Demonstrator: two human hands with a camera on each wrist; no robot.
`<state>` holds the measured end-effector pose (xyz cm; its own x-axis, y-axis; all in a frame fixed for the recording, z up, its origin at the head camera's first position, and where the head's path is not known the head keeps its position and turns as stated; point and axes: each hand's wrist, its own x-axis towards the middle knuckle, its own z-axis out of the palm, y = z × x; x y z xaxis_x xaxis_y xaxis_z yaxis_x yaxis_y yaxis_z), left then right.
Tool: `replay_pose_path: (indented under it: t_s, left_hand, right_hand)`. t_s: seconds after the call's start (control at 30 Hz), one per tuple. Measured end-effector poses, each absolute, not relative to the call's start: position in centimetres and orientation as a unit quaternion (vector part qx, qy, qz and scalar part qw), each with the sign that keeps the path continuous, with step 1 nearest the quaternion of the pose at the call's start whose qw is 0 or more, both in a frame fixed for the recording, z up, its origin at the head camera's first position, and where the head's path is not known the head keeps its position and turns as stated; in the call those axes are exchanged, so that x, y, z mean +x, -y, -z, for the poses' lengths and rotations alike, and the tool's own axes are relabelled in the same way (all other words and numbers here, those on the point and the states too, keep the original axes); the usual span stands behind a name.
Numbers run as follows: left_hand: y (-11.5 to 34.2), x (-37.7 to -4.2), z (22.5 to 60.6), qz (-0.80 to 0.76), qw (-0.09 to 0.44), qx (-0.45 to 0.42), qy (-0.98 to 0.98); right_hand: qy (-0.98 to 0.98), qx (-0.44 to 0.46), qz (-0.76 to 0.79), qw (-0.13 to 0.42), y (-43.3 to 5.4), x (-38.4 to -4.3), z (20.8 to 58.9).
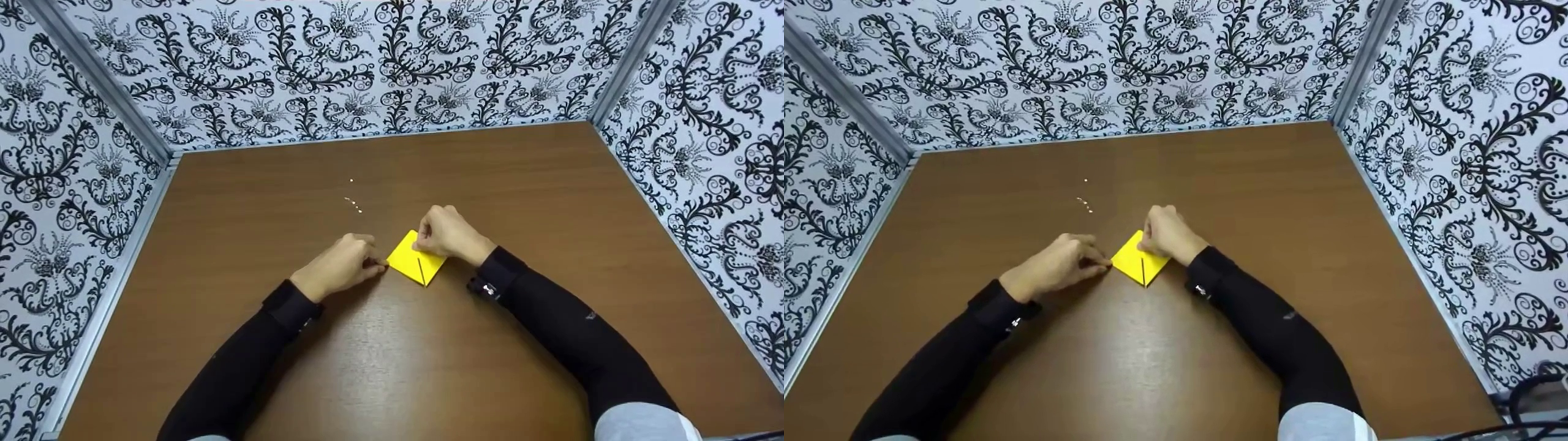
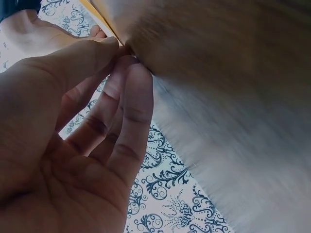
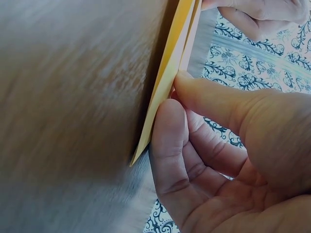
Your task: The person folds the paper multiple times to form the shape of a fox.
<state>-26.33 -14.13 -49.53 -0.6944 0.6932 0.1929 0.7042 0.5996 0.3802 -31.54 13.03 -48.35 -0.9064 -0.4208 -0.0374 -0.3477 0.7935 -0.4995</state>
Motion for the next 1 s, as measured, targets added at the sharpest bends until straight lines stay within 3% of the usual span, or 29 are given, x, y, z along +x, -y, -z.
replay_pose_path:
  t_s: [1.0]
  left_hand:
    - [10.5,-26.2,49.4,0.188,0.061,-0.437,0.878]
  right_hand:
    - [-0.94,-0.208,0.261,0.074,-13.4,-31.7,48.4]
